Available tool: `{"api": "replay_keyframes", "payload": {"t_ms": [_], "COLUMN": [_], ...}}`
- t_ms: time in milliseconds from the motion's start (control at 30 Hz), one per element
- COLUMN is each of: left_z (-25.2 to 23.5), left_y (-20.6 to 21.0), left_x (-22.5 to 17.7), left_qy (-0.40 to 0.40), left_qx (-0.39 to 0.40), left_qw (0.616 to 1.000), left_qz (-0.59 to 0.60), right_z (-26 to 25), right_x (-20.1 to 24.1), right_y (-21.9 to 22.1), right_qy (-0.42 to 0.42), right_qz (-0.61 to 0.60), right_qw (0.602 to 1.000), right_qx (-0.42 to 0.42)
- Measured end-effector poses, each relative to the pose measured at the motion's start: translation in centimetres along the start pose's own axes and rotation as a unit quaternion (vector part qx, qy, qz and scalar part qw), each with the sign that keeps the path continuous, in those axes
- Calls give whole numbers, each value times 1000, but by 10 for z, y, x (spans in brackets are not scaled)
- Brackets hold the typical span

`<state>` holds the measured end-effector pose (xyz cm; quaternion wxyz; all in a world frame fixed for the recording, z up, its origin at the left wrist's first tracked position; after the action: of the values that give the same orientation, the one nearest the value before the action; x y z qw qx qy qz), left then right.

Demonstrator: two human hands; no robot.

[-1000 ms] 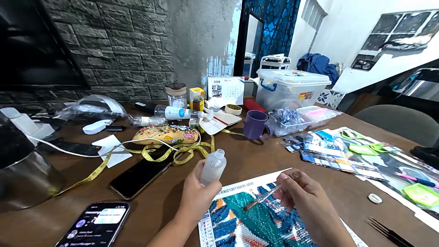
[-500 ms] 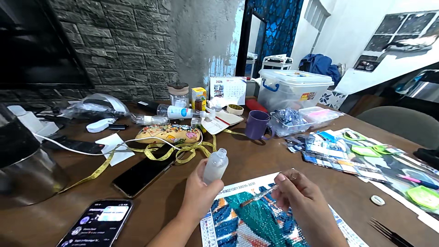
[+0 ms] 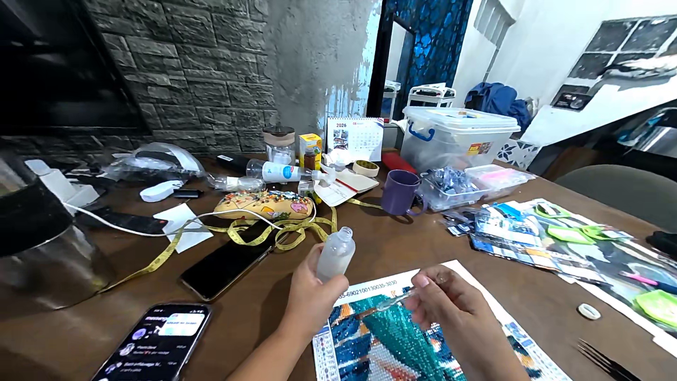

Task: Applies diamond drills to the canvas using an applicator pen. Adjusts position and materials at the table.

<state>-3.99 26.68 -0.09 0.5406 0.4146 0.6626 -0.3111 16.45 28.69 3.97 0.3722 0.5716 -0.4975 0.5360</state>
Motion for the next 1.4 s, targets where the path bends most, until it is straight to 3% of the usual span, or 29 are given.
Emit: {"api": "replay_keyframes", "payload": {"t_ms": [367, 767, 900, 1133, 1400], "left_z": [-4, -3, -3, -2, -2], "left_y": [0, 1, 1, 1, 1], "left_x": [0, -1, 0, -1, 0], "left_qy": [-28, -29, -27, -33, -34], "left_qx": [-11, -7, -5, -7, -5], "left_qw": [998, 999, 998, 998, 998], "left_qz": [53, 45, 49, 50, 54], "right_z": [-7, -11, -9, -12, -7], "right_x": [-8, -9, -9, -10, -6], "right_y": [-11, -13, -6, -13, -4], "right_qy": [72, 86, 95, 86, 85], "right_qz": [-29, -36, -74, -40, -18], "right_qw": [997, 995, 993, 995, 996], "right_qx": [3, -22, 4, -19, 14]}}
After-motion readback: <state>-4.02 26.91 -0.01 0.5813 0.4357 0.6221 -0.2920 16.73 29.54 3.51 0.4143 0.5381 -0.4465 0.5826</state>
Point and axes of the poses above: each hand's wrist, its own z-axis away from the middle knuckle, its own y-axis out of the palm, x = y × z, the point moved 3 cm from there along -z, towards the middle knuckle, and after that the axes turned 2 degrees about y, right-handed, at the moved point
